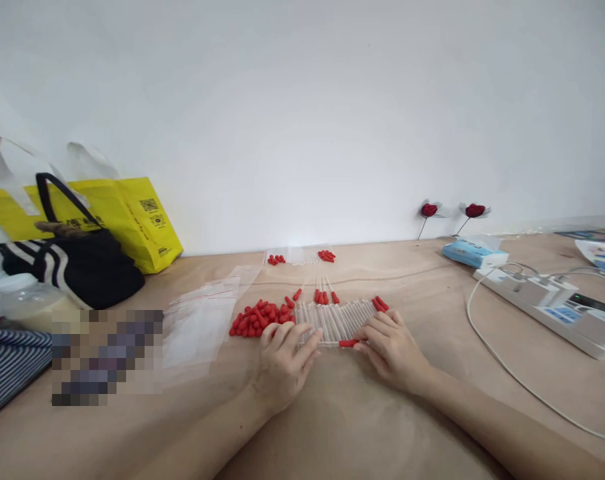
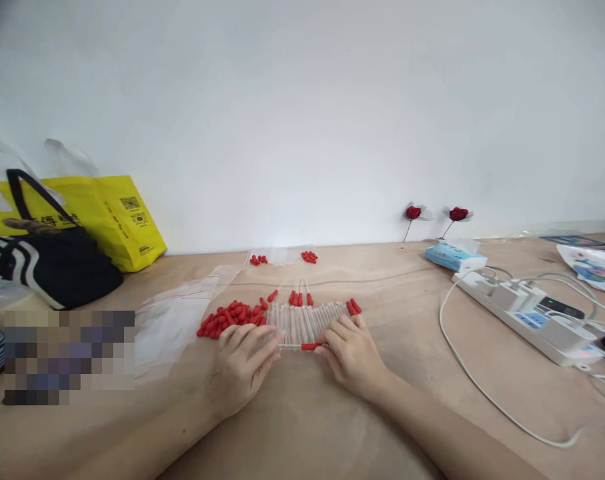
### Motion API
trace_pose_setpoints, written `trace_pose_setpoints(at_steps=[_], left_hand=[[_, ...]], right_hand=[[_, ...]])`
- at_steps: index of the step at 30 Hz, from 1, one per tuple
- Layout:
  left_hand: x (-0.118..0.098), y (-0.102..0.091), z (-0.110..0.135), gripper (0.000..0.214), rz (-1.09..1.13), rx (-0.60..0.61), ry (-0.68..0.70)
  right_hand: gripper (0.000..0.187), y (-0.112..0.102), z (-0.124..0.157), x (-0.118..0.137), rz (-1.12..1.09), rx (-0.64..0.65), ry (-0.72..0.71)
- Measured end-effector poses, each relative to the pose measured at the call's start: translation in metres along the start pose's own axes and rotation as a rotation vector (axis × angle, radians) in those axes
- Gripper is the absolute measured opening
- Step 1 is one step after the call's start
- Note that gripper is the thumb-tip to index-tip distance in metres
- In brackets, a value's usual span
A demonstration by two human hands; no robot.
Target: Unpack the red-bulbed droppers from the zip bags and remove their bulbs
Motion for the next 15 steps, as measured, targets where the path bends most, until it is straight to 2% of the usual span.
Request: trace_pose_setpoints(at_steps=[3,6,15], left_hand=[[-0.008,0.006,0.001,0.014,0.01,0.044,0.06],[-0.01,0.009,0.002,0.014,-0.014,0.07,0.071],[-0.01,0.005,0.001,0.018,-0.036,0.084,0.102]], right_hand=[[0.025,0.002,0.004,0.01,0.018,-0.069,-0.061],[0.025,0.006,0.001,0.016,0.02,-0.086,-0.093],[0.011,0.018,-0.002,0.025,0.105,-0.169,-0.145]])
Point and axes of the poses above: each hand's wrist, its own z-axis away from the middle knuckle, its own y-axis out of the palm, x = y × z, the point moved 2 cm from there along -z, towards the middle knuckle, and after that the axes turned 4 degrees about -y, right-handed, at the moved point
